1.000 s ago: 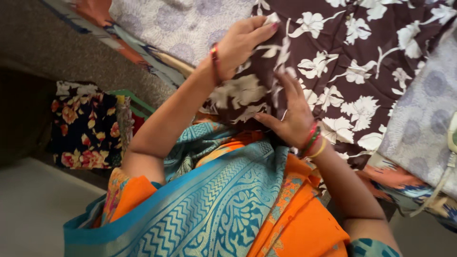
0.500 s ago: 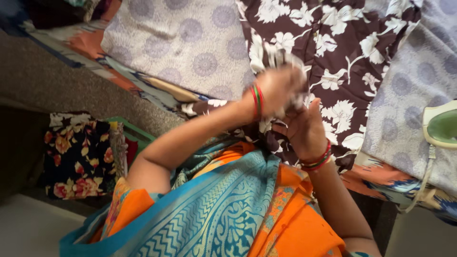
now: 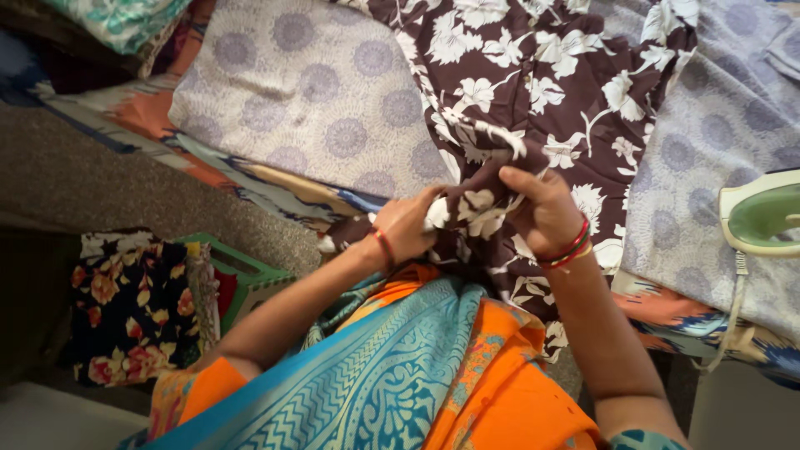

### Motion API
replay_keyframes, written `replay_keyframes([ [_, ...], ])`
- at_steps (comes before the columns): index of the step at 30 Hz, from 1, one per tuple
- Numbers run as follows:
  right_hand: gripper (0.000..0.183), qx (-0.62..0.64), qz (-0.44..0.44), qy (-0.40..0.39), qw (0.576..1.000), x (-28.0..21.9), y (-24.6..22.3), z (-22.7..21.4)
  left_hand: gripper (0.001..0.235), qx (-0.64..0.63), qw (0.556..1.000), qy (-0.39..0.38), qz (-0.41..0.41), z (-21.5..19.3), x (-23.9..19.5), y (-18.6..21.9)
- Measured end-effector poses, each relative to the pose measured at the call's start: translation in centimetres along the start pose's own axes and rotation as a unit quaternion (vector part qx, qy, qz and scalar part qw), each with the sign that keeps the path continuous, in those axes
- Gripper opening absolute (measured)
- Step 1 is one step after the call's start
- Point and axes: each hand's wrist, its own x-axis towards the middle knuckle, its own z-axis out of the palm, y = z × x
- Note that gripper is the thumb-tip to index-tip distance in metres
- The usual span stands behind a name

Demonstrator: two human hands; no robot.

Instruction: The person irons a brown and white floral print garment on a padded surface using an iron, smoothing the fabric by hand and repositioning it several times.

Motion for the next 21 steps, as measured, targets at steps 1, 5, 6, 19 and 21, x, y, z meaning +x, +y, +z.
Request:
replay_keyframes([
  [1,0.025,-0.003,-0.016,-0.032,0.999,0.2,-0.8,0.3,0.067,-0.022,0.999,0.03,-0.005,1.0,-0.7,-1.1],
  [5,0.021,-0.03,-0.051,-0.033,0.998,0.9,-4.0,1.1,0.049,-0.069,0.993,-0.078,-0.058,1.1,-2.7,-6.6],
  [6,0.018,-0.061,-0.062,-0.037,0.996,1.2,-4.7,1.3,0.049,-0.069,0.993,-0.08,-0.056,0.8,-3.3,-7.7],
  [19,0.026,-0.059,-0.063,0.028,0.996,14.7,-14.5,-1.8,0.022,-0.357,0.933,0.028,-0.014,-14.3,-4.1,-13.8],
  [21,0.03,-0.057,-0.066,0.051,0.995,17.2,-14.6,-3.0,0.03,-0.411,0.898,0.159,0.014,-16.4,-2.8,-11.8],
])
